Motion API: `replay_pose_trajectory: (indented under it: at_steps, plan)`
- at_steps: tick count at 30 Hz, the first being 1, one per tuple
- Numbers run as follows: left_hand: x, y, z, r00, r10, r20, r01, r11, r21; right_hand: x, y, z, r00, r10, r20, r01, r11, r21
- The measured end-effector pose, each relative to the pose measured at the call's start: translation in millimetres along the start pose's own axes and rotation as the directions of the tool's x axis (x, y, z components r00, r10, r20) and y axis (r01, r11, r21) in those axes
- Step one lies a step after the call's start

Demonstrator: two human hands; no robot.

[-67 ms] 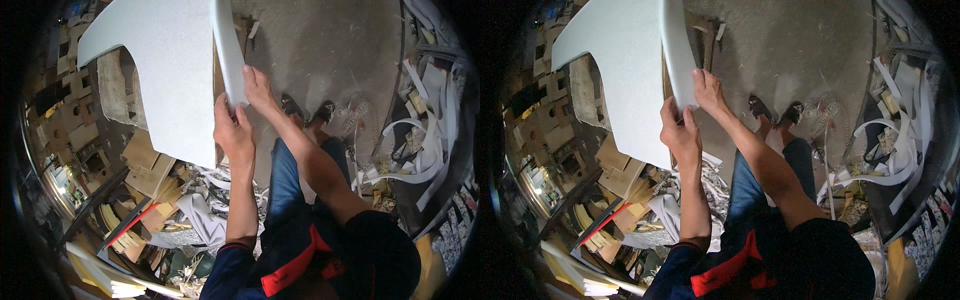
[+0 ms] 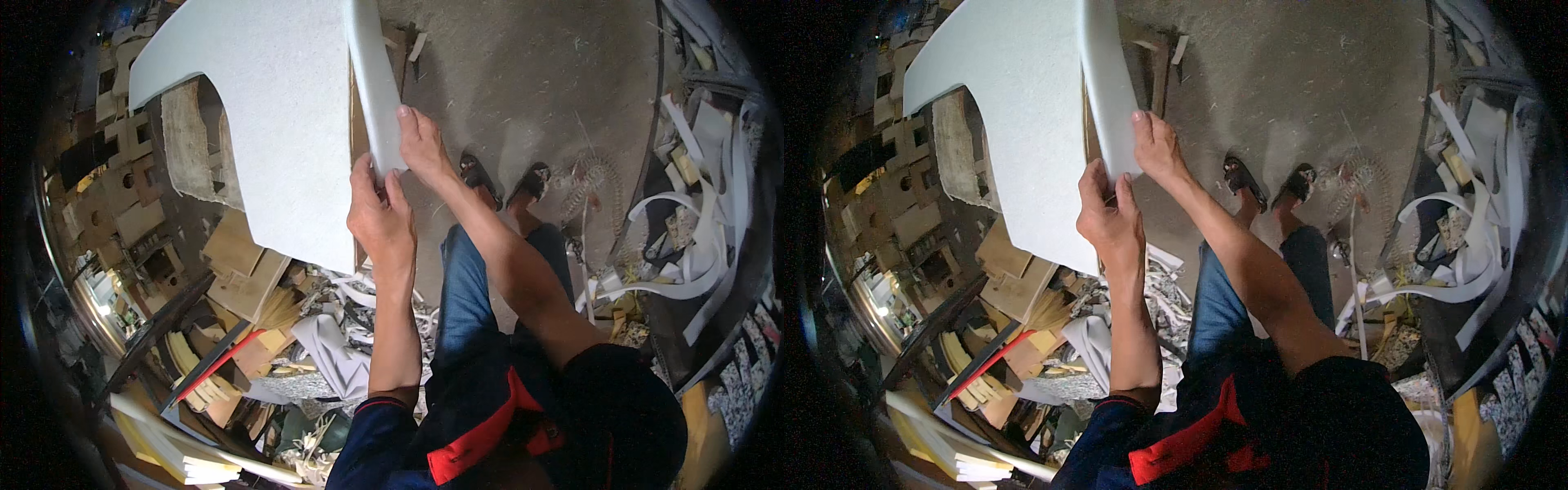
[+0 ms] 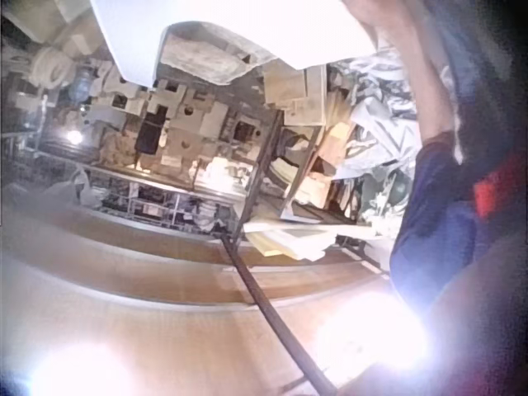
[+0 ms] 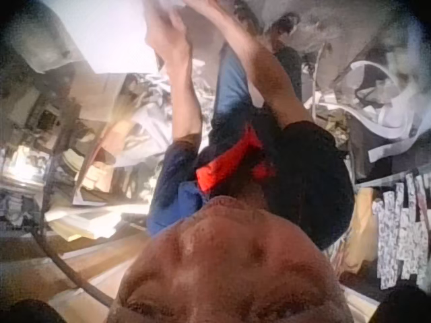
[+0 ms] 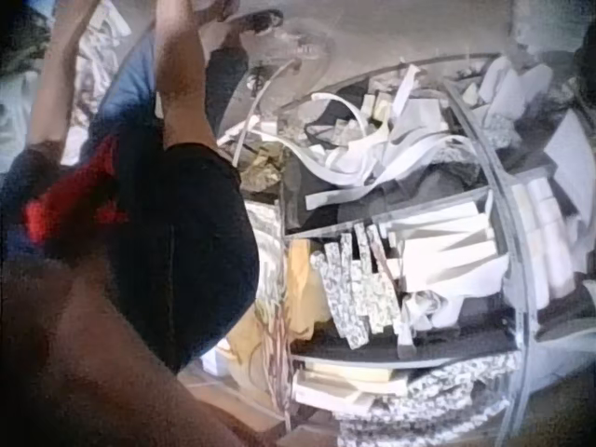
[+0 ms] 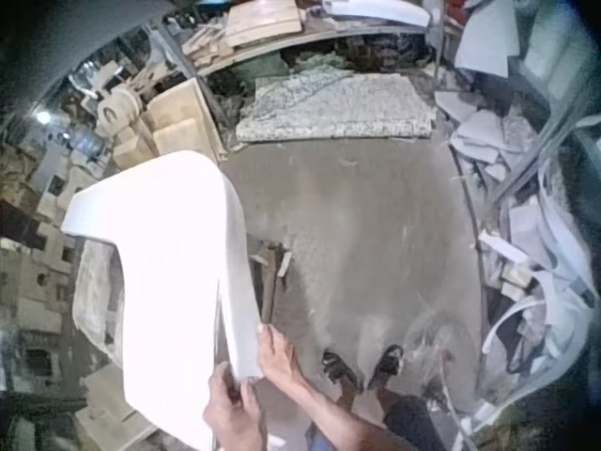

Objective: The person applies a white flexible edge trim to a large white curved panel, presses it into place, and trims the excess with a utility knife. The person then uses a spray gun to apply a coating to the panel and continues trimming and adjusting the trim along the edges.

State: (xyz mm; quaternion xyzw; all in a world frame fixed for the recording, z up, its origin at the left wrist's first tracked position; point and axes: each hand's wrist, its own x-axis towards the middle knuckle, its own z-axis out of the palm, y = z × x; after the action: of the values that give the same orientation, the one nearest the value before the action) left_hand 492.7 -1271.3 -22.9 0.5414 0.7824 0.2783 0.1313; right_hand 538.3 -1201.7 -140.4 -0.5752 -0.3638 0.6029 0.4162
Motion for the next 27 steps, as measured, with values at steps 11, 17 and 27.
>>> replay_pose_trajectory:
  at_steps: [11, 17, 27]
  plan:
    - [113.6, -44.0, -60.9, 0.934, 0.339, 0.110, -0.345, 0.938, 0.035, -1.6, 18.3, 31.1, 0.983, -0.049, -0.176, 0.075, 0.986, 0.147]
    - [162.1, -61.4, -37.6, 0.833, 0.502, 0.235, -0.518, 0.856, 0.008, -7.6, 23.2, 39.5, 0.973, -0.069, -0.219, 0.112, 0.975, 0.191]
    - [159.9, -74.9, -16.4, 0.819, 0.511, 0.262, -0.518, 0.854, -0.047, -7.9, 17.7, 44.2, 0.980, -0.040, -0.196, 0.080, 0.976, 0.205]
